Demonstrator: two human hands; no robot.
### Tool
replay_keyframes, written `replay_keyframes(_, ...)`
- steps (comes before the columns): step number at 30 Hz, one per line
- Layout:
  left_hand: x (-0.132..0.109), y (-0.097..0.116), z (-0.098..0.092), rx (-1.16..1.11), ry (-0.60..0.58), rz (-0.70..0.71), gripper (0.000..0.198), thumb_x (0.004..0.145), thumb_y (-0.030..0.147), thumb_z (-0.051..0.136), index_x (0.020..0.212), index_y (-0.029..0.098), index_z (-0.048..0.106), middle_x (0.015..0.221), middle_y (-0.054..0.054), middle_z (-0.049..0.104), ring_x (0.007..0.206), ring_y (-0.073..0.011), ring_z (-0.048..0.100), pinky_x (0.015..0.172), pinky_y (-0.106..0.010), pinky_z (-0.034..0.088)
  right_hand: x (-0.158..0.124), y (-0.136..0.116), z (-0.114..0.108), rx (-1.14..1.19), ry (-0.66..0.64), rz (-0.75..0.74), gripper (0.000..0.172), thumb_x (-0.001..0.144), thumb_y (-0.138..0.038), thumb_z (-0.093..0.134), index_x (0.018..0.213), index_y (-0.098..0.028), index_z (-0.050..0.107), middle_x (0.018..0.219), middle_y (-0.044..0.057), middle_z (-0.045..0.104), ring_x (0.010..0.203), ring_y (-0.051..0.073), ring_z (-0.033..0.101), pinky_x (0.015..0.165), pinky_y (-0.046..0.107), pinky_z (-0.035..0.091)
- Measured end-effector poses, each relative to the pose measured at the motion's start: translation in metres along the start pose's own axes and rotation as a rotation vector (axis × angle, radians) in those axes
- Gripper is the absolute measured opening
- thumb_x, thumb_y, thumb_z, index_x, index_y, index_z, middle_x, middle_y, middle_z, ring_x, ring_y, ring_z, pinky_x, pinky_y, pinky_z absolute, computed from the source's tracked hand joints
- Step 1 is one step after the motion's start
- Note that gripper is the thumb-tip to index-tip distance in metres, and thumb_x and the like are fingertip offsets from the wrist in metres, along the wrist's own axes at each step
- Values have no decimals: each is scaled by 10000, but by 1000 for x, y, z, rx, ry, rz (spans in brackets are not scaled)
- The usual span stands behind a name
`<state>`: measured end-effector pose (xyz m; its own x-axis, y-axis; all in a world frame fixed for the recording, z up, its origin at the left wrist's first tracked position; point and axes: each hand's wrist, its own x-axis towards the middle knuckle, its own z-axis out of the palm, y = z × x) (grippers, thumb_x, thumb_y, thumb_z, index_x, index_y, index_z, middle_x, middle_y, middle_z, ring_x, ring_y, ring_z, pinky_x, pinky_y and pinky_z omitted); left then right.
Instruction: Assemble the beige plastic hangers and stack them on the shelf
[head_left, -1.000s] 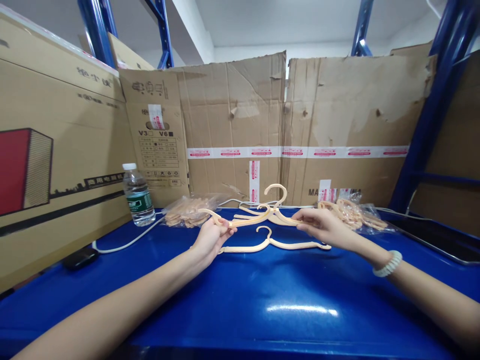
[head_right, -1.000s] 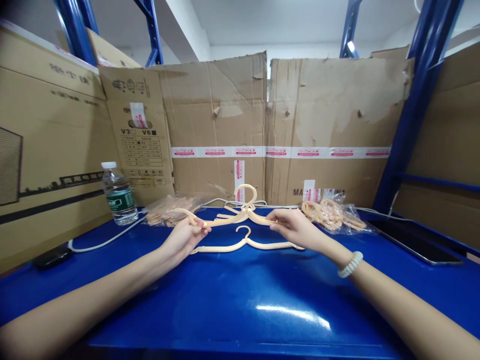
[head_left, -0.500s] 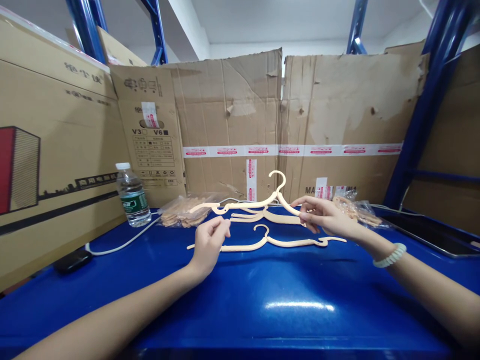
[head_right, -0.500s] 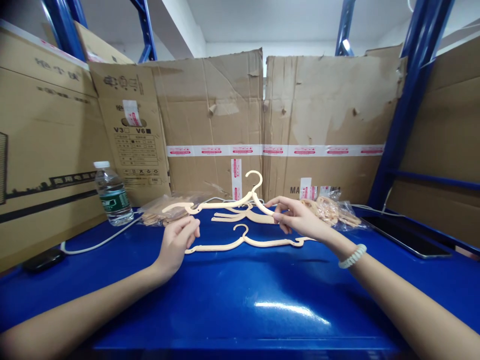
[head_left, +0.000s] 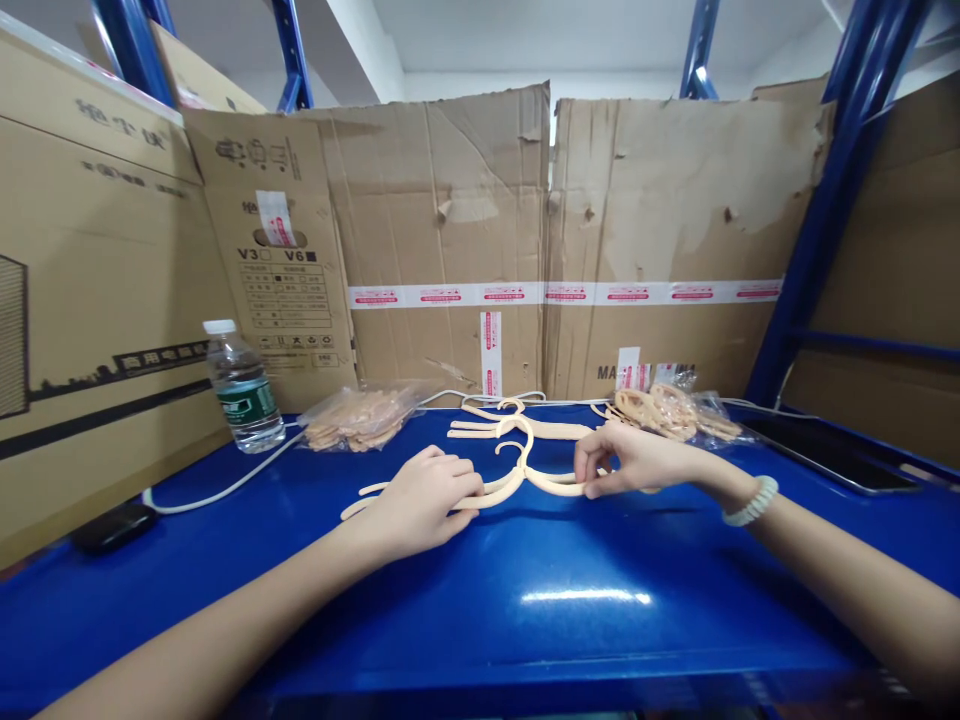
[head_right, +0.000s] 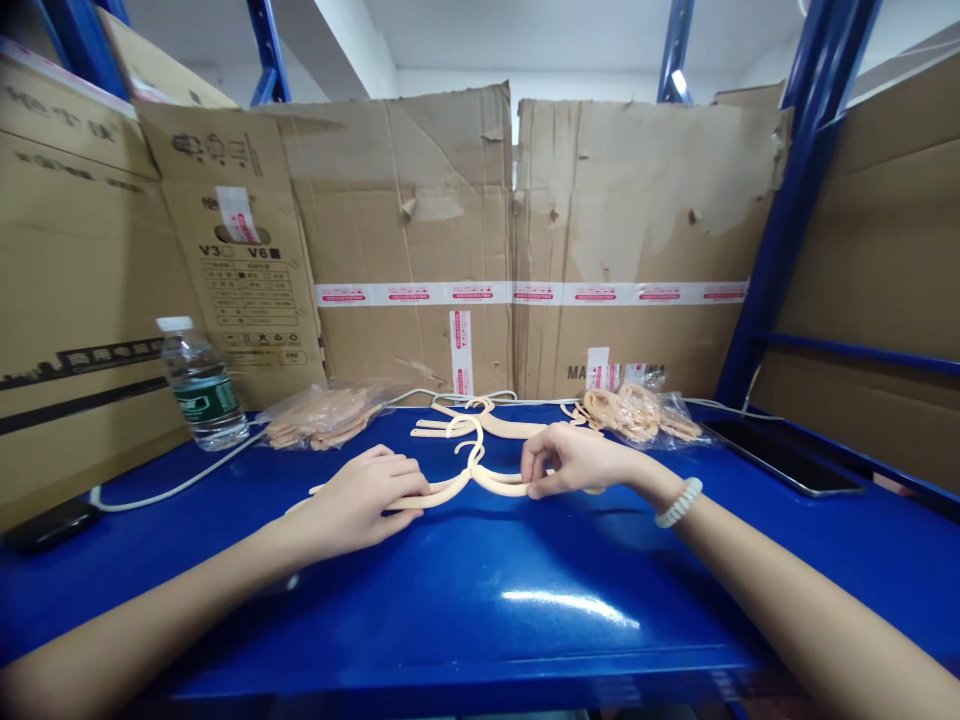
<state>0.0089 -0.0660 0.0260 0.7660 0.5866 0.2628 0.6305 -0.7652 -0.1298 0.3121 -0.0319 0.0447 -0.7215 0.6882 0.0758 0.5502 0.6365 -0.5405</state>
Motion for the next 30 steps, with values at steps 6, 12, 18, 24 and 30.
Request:
replay_keyframes(6, -2, -2, 1, -64, -7, -32, 149, 892, 222, 475, 875, 201, 621, 866, -27, 630, 792, -178, 592, 661, -269, 363, 1, 1, 7, -120, -2, -28, 133, 738, -288, 664, 754, -162, 705, 651, -3, 653, 580, 116, 542, 535, 215, 395)
replay_keyframes(12, -1, -9, 5, -98, 23, -44, 103, 884, 278, 525, 909, 209, 597, 895, -12, 624, 808, -170, 587, 664, -255, 373, 4, 2, 8, -262, 59, -47, 96, 719, -258, 674, 752, -173, 708, 694, 4, 622, 591, 111, 533, 543, 212, 384)
replay_keyframes(18, -2, -10, 8, -108, 80, -54, 86, 859, 247, 534, 899, 214, 603, 903, -17, 630, 825, -176, 580, 684, -266, 387, 7, 6, 11, -248, 77, 50, 279, 716, -312, 706, 953, -171, 660, 661, -12, 627, 562, 122, 540, 527, 224, 369)
replay_keyframes(24, -1, -9, 4, -100, 54, -123, 104, 862, 200, 504, 891, 207, 604, 925, -28, 642, 871, -192, 580, 720, -283, 405, 7, 2, 10, -369, 83, 78, 272, 765, -377, 673, 947, -175, 695, 629, -2, 608, 548, 129, 528, 515, 239, 327)
replay_keyframes(30, -1, -16, 13, -167, 115, -129, 137, 866, 188, 485, 893, 210, 618, 928, -33, 654, 882, -187, 585, 746, -283, 420, 10, 9, 12, -399, 112, 81, 202, 781, -345, 651, 888, -179, 694, 610, -6, 594, 534, 122, 512, 506, 239, 310)
